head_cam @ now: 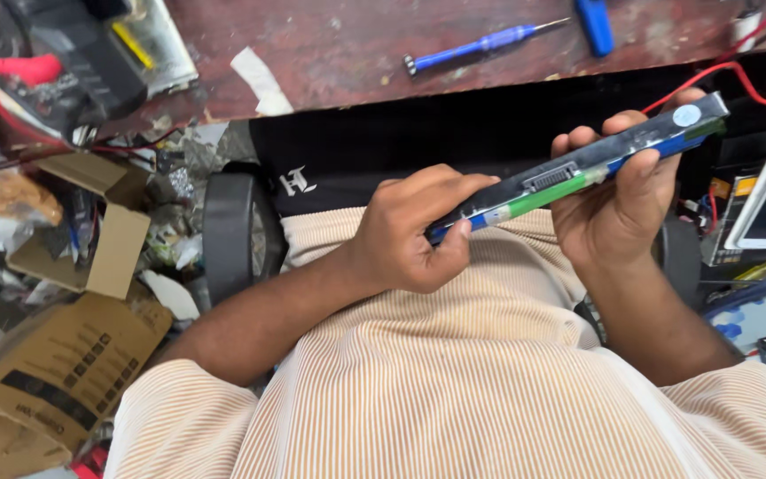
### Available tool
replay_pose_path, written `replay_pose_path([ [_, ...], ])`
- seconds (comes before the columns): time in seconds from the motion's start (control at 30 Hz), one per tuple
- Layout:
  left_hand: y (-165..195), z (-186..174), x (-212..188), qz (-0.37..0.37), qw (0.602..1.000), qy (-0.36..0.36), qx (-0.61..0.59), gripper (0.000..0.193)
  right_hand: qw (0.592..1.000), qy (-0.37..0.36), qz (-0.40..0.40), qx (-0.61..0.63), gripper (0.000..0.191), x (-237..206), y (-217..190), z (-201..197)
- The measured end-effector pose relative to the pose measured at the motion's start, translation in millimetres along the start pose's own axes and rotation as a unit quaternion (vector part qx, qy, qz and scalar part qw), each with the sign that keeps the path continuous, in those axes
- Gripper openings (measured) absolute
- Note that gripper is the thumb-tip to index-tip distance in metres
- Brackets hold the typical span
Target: The person sits in a chair and disassembles a laptop battery pack. They remove rubber bands from the black casing, slide off the plastic housing, separate the 18650 battery cells and circuit board from the shell, and hold up the exposed cell pack and empty casing.
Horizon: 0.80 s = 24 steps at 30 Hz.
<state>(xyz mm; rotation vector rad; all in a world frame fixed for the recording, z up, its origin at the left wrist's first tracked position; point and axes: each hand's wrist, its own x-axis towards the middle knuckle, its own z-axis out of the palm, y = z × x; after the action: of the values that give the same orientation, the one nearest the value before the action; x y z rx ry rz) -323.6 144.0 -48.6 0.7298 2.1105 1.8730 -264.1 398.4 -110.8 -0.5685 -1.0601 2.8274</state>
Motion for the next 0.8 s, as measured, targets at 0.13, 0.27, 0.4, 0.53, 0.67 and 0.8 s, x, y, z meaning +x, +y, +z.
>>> replay_pose_path([
  [0.13,-3,-2,-10,0.019,1.000,0.011,0.010,0.048,0.999,-0.032,0.020,0.012,0.053,3,5,-1],
  [0.27,-6,1,-15,0.021,0.999,0.026,0.028,0.044,0.998,-0.046,0.036,0.029,0.049,8,6,8],
  [0.4,-6,1,-17,0.027,0.998,0.029,0.043,0.041,0.998,-0.051,0.026,-0.001,0.053,10,4,12],
  [0.53,-3,-3,-13,0.030,0.997,0.028,0.067,0.040,0.999,-0.048,0.014,-0.021,0.057,7,2,15],
  [0.67,-5,-3,0,0.044,0.996,0.005,0.079,0.038,0.998,-0.053,0.029,0.004,0.062,11,-3,13],
  [0.8,-6,5,4,0.045,0.994,0.010,0.099,0.034,0.994,-0.107,0.019,0.028,0.060,14,-4,9],
])
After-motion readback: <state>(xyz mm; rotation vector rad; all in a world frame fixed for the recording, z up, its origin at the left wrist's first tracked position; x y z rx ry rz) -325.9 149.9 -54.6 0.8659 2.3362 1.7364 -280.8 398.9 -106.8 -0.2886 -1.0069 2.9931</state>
